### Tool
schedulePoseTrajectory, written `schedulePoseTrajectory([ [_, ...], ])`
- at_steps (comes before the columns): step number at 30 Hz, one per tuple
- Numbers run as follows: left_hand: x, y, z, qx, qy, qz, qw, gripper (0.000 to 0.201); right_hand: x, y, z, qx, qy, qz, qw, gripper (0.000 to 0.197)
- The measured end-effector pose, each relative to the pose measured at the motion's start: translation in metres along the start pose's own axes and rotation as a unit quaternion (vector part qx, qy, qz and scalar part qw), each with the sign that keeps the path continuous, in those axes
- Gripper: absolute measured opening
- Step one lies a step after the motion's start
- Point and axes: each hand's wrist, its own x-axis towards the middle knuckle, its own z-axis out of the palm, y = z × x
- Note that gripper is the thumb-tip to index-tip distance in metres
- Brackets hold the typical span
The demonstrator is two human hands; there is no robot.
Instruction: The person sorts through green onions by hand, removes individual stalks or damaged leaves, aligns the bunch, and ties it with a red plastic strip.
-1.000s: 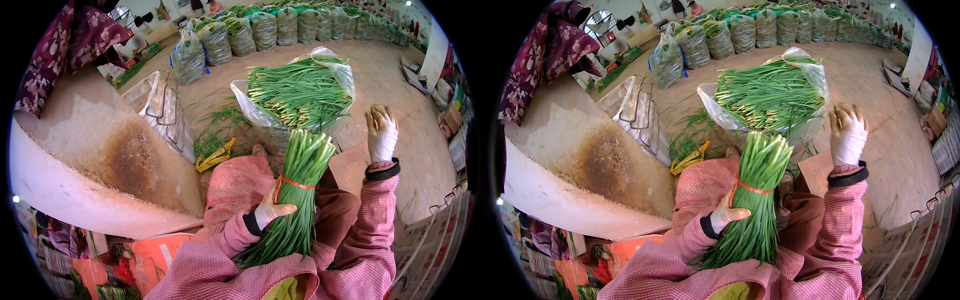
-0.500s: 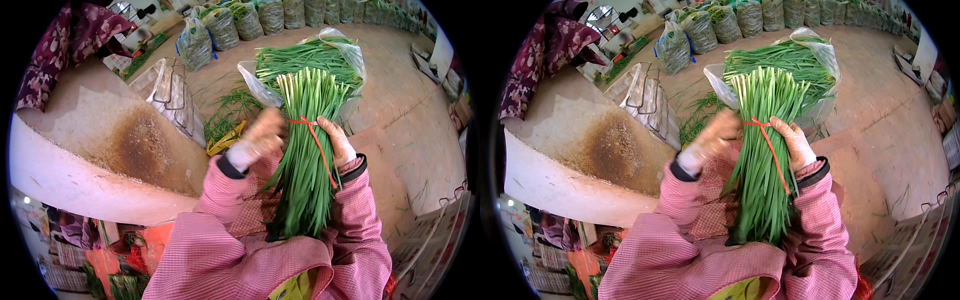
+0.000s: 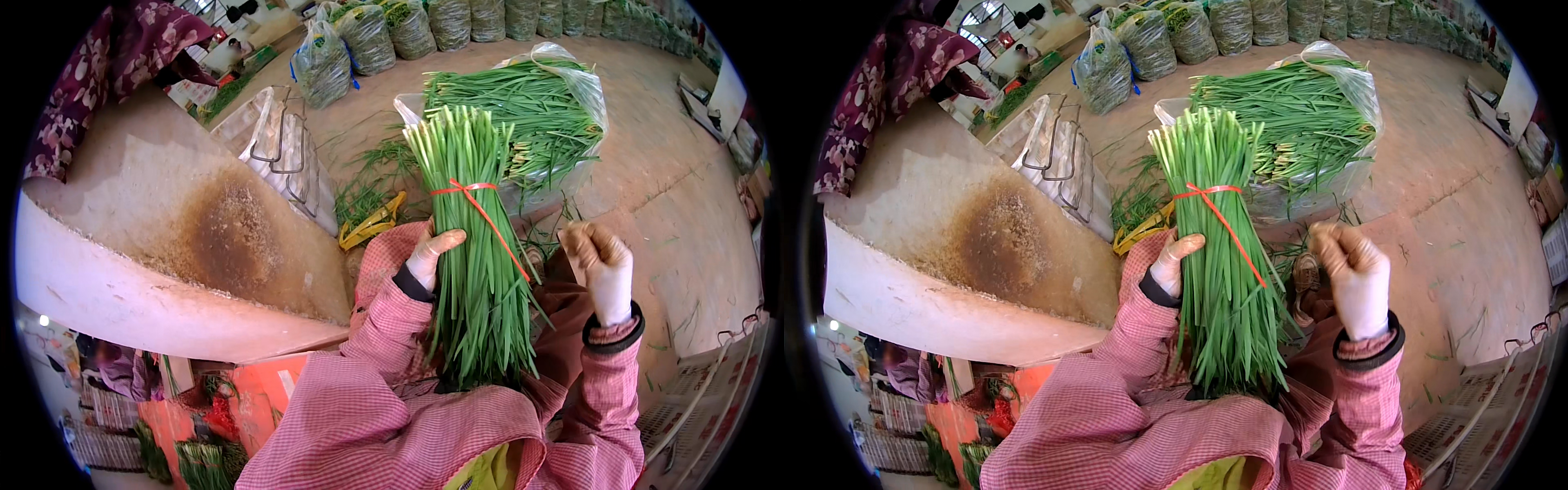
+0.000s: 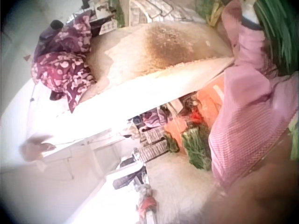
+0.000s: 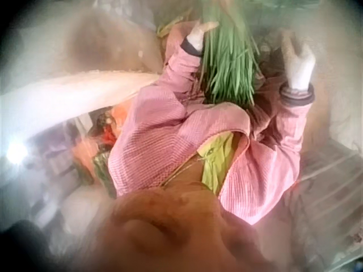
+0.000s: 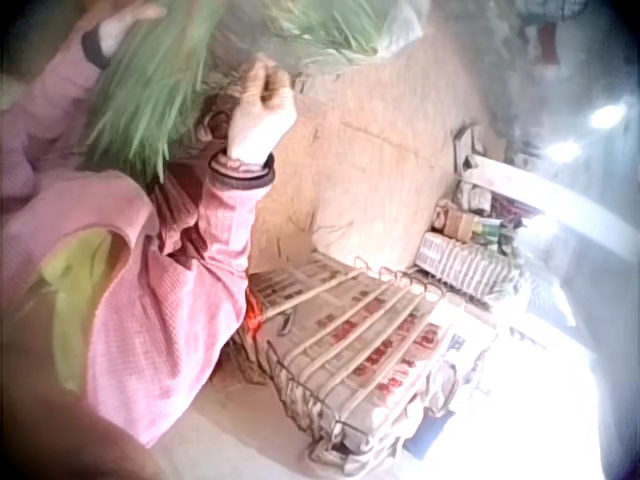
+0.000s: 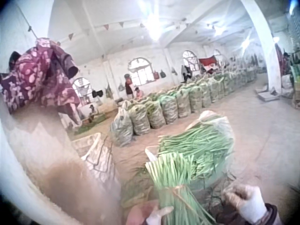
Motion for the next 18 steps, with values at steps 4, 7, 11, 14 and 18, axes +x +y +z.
schedulePoseTrajectory([
  [4, 0.004, -0.002, 0.005, 0.011, 0.036, 0.042, 0.998, 0.037, -0.016, 0.016, 0.008, -0.260, -0.157, -0.110, 0.946, 0.024],
  [7, 0.008, -0.004, 0.005, 0.017, 0.072, 0.058, 0.996, 0.046, -0.019, 0.031, 0.018, -0.366, -0.036, -0.212, 0.906, 0.015],
  [11, 0.003, 0.016, 0.010, 0.056, 0.119, 0.100, 0.986, 0.055, -0.017, -0.009, -0.005, 0.011, 0.096, -0.037, 0.995, 0.014],
  [14, 0.008, 0.032, 0.007, 0.155, 0.116, 0.124, 0.973, 0.063, -0.015, -0.014, -0.003, -0.202, 0.023, -0.084, 0.976, 0.045],
  [18, -0.011, 0.082, 0.018, 0.346, 0.097, 0.192, 0.913, 0.076, -0.002, -0.034, 0.032, -0.211, 0.035, -0.270, 0.939, 0.044],
])
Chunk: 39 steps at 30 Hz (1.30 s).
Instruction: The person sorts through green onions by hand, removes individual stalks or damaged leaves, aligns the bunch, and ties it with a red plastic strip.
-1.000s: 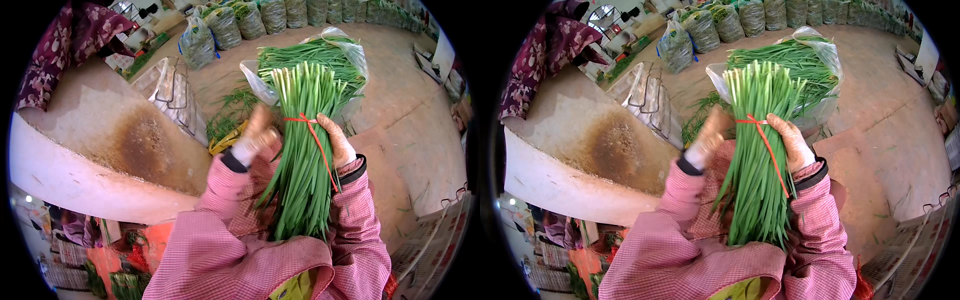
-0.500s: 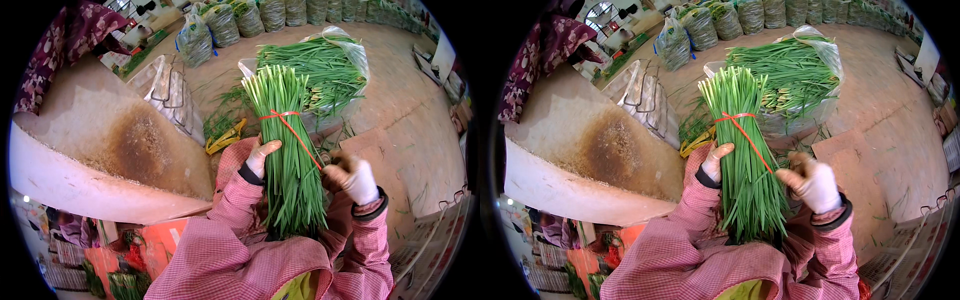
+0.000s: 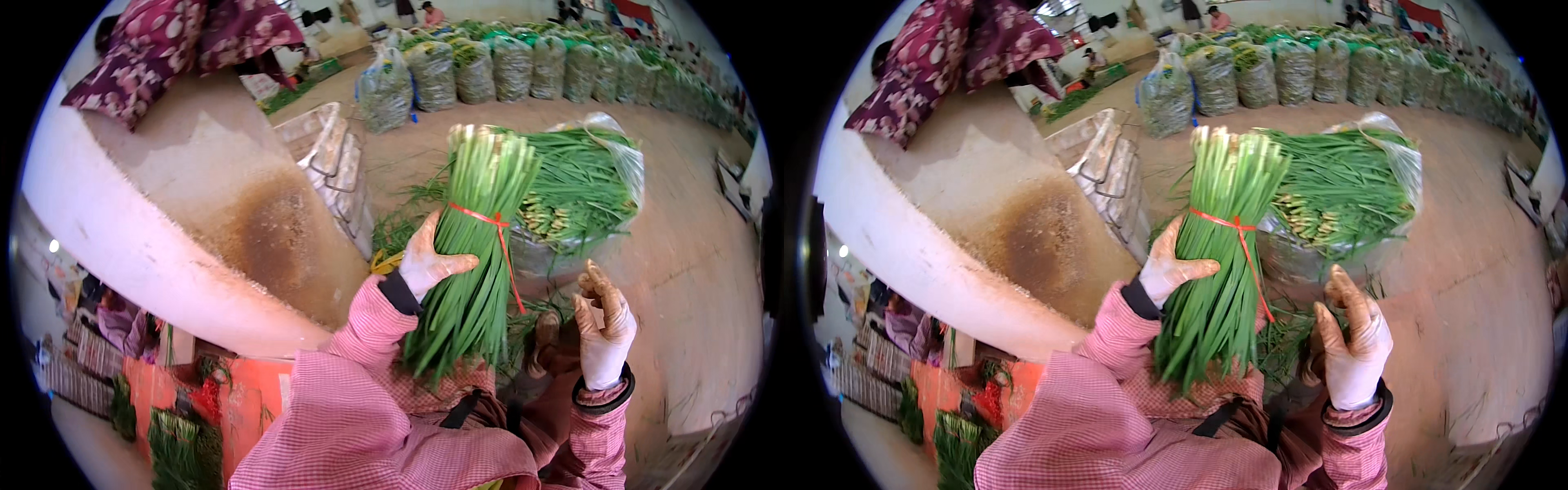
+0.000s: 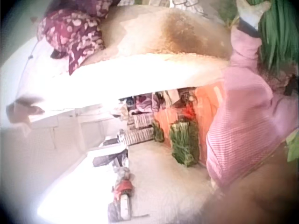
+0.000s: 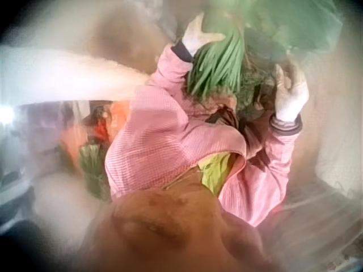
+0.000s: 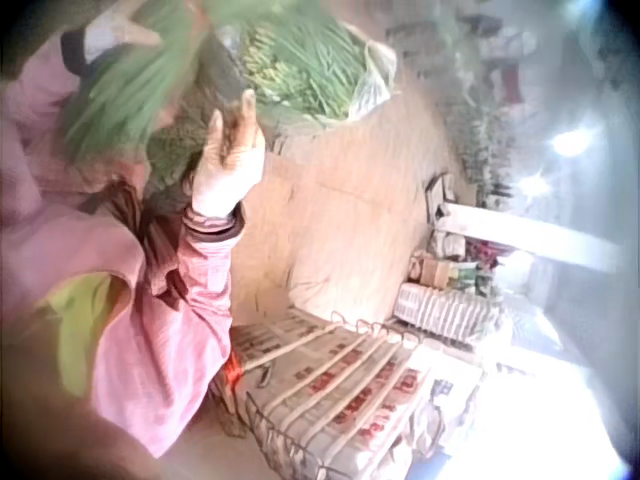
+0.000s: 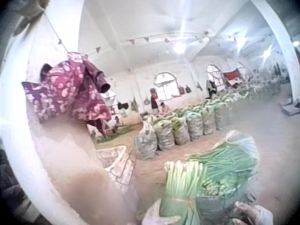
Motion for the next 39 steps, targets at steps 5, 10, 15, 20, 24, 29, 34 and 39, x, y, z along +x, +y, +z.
schedulePoseTrajectory([
  [5, -0.018, 0.057, -0.037, 0.258, 0.004, 0.027, 0.966, 0.085, 0.024, -0.038, 0.070, 0.075, -0.090, 0.010, 0.993, 0.018],
  [10, -0.047, 0.044, -0.059, 0.379, 0.022, 0.005, 0.925, 0.083, -0.016, -0.008, 0.143, 0.163, -0.178, 0.061, 0.969, 0.020],
  [15, -0.091, -0.025, -0.095, 0.336, 0.010, -0.102, 0.936, 0.091, -0.056, 0.008, 0.133, 0.097, -0.258, 0.027, 0.961, 0.007],
  [20, -0.093, -0.060, -0.086, 0.284, -0.104, -0.120, 0.945, 0.100, -0.077, 0.013, 0.166, 0.420, -0.176, 0.117, 0.883, 0.012],
  [24, -0.081, -0.056, -0.059, 0.480, -0.119, -0.035, 0.869, 0.094, -0.073, 0.004, 0.178, 0.501, -0.187, 0.212, 0.818, 0.024],
  [29, -0.082, -0.108, -0.033, 0.686, 0.132, 0.020, 0.715, 0.075, -0.070, -0.003, 0.206, 0.516, -0.180, 0.216, 0.809, 0.027],
  [34, -0.075, -0.151, -0.033, 0.783, 0.243, 0.079, 0.566, 0.045, -0.083, -0.021, 0.203, 0.258, -0.111, 0.087, 0.956, 0.021],
  [39, -0.073, -0.147, -0.023, 0.779, 0.214, 0.137, 0.573, 0.054, -0.105, -0.018, 0.174, 0.241, -0.123, 0.049, 0.962, 0.023],
])
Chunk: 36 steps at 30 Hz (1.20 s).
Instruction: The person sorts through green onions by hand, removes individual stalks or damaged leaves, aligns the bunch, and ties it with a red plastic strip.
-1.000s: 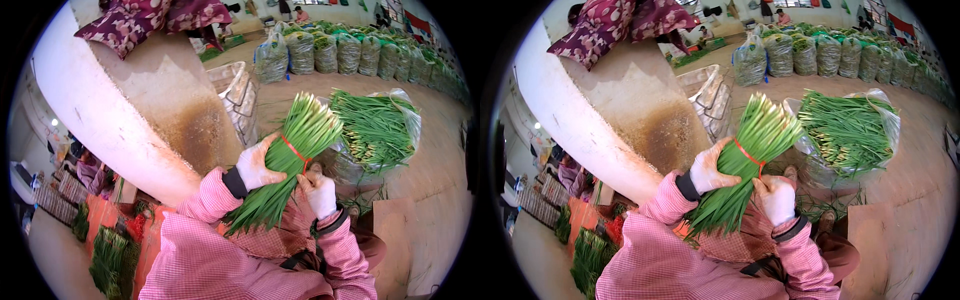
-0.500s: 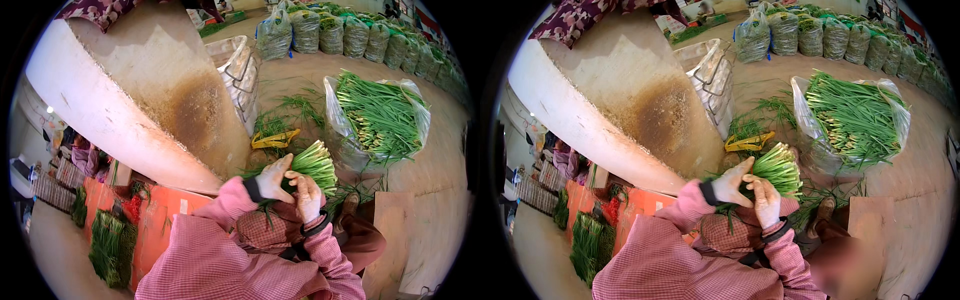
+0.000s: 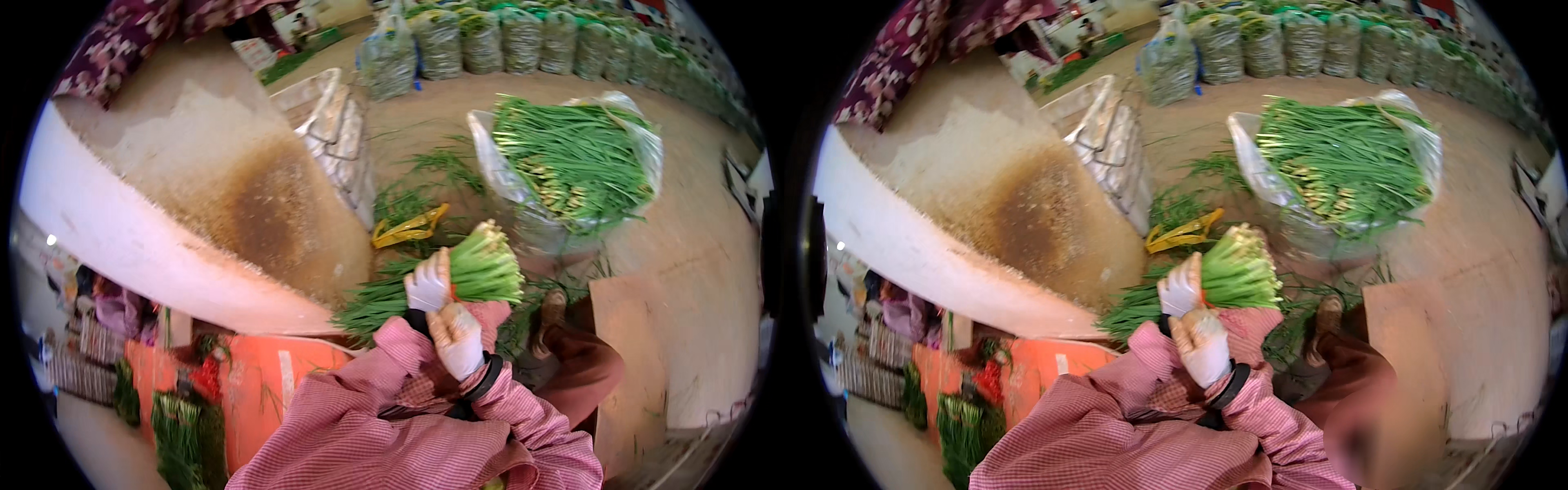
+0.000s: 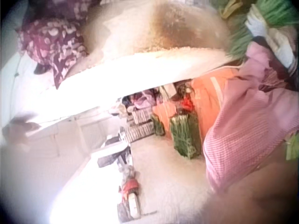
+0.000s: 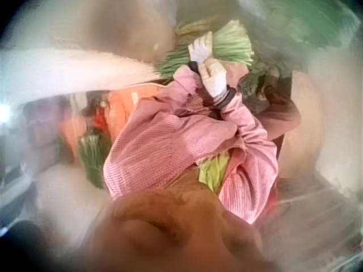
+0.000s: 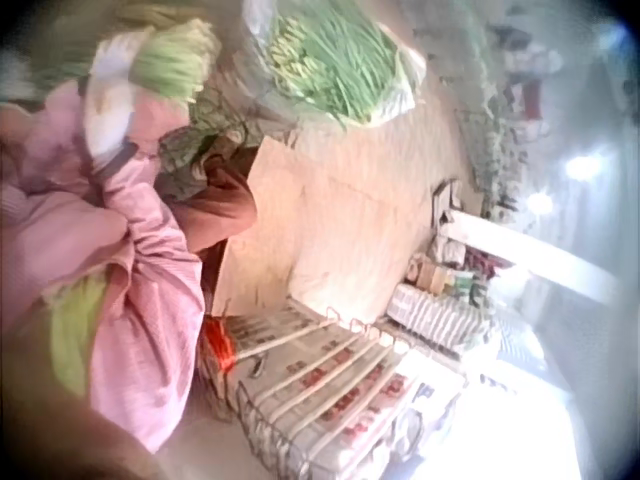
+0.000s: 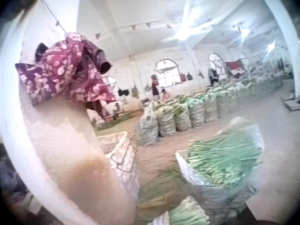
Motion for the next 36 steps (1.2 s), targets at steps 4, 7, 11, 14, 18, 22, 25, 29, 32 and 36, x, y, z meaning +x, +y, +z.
schedulePoseTrajectory([
  [4, 0.038, -0.030, -0.049, -0.184, -0.160, -0.101, 0.965, 0.090, -0.015, -0.029, -0.043, -0.101, 0.000, -0.004, 0.995, 0.038],
  [7, 0.063, -0.018, -0.068, -0.303, -0.107, -0.081, 0.943, 0.096, -0.036, 0.016, -0.090, 0.050, 0.105, 0.203, 0.972, 0.076],
  [11, 0.098, 0.056, -0.143, -0.345, -0.127, 0.154, 0.917, 0.103, -0.015, -0.002, -0.097, 0.305, 0.110, 0.133, 0.937, 0.064],
  [14, 0.124, 0.076, -0.170, -0.472, -0.236, 0.435, 0.730, 0.100, -0.019, -0.017, -0.131, 0.485, 0.262, 0.210, 0.807, 0.035],
  [18, 0.117, 0.121, -0.126, -0.612, -0.530, 0.278, 0.517, 0.114, -0.032, -0.028, -0.168, 0.628, 0.345, 0.056, 0.695, 0.048],
  [22, 0.067, 0.206, -0.089, -0.624, -0.712, 0.208, 0.246, 0.086, -0.088, -0.009, -0.207, 0.483, 0.496, 0.022, 0.722, 0.059],
  [25, 0.050, 0.259, -0.109, -0.602, -0.755, 0.225, 0.127, 0.075, -0.121, -0.043, -0.211, 0.275, 0.619, 0.025, 0.735, 0.064],
  [29, 0.016, 0.297, -0.149, -0.581, -0.772, 0.256, 0.015, 0.064, -0.162, -0.073, -0.160, 0.014, 0.672, 0.119, 0.731, 0.083],
  [32, -0.027, 0.300, -0.178, -0.580, -0.767, 0.270, 0.055, 0.064, -0.186, -0.083, -0.126, 0.084, 0.729, 0.048, 0.678, 0.087],
  [36, -0.059, 0.297, -0.248, -0.542, -0.781, 0.309, -0.023, 0.062, -0.213, -0.110, -0.125, 0.062, 0.772, 0.023, 0.633, 0.081],
])
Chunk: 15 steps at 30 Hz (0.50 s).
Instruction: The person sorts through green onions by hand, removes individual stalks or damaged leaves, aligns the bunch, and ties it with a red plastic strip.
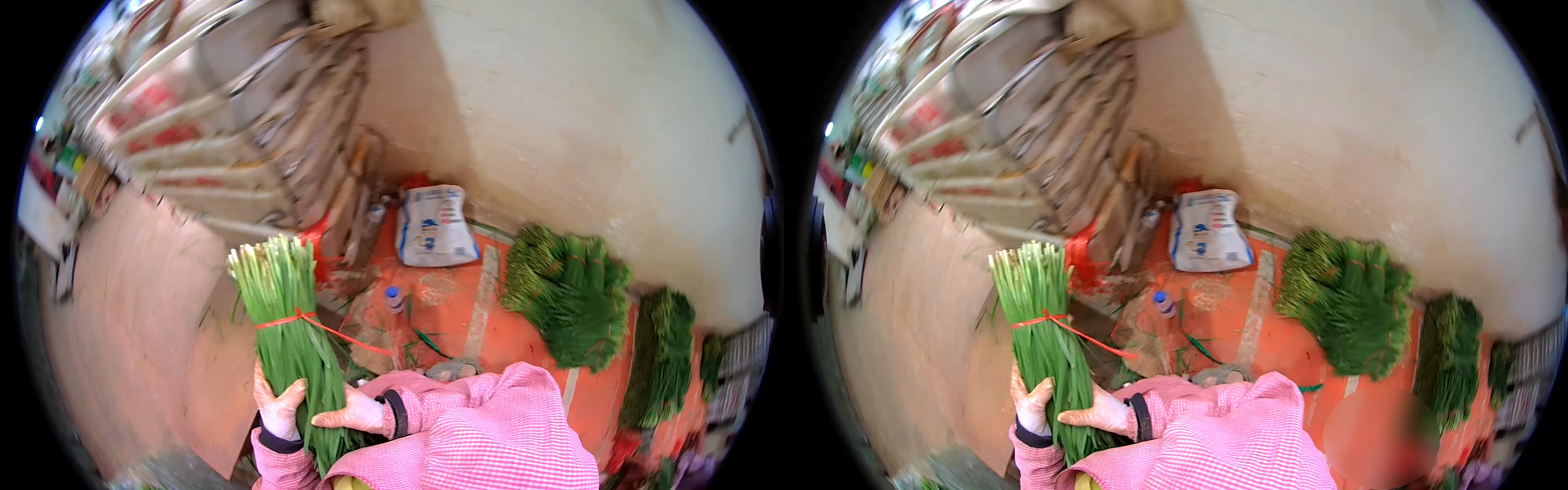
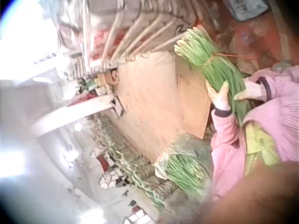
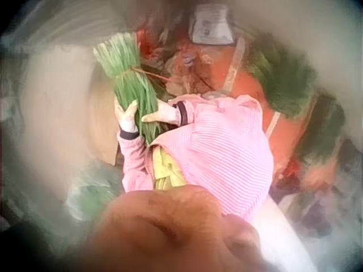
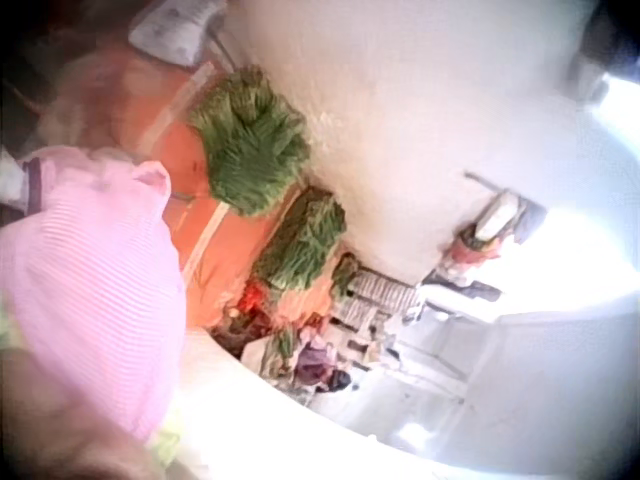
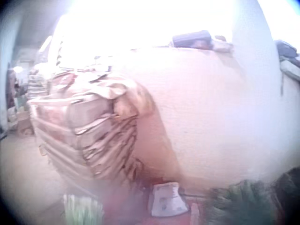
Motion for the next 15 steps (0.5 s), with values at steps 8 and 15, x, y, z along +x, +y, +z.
schedulePoseTrajectory([
  [8, 0.076, -0.033, 0.067, 0.105, -0.227, -0.115, 0.961, 0.067, -0.022, -0.060, -0.092, 0.191, 0.207, -0.025, 0.959, 0.038],
  [15, 0.131, -0.172, -0.041, 0.645, -0.224, -0.343, 0.645, 0.054, -0.082, -0.057, -0.175, 0.251, 0.438, 0.070, 0.860, 0.027],
])
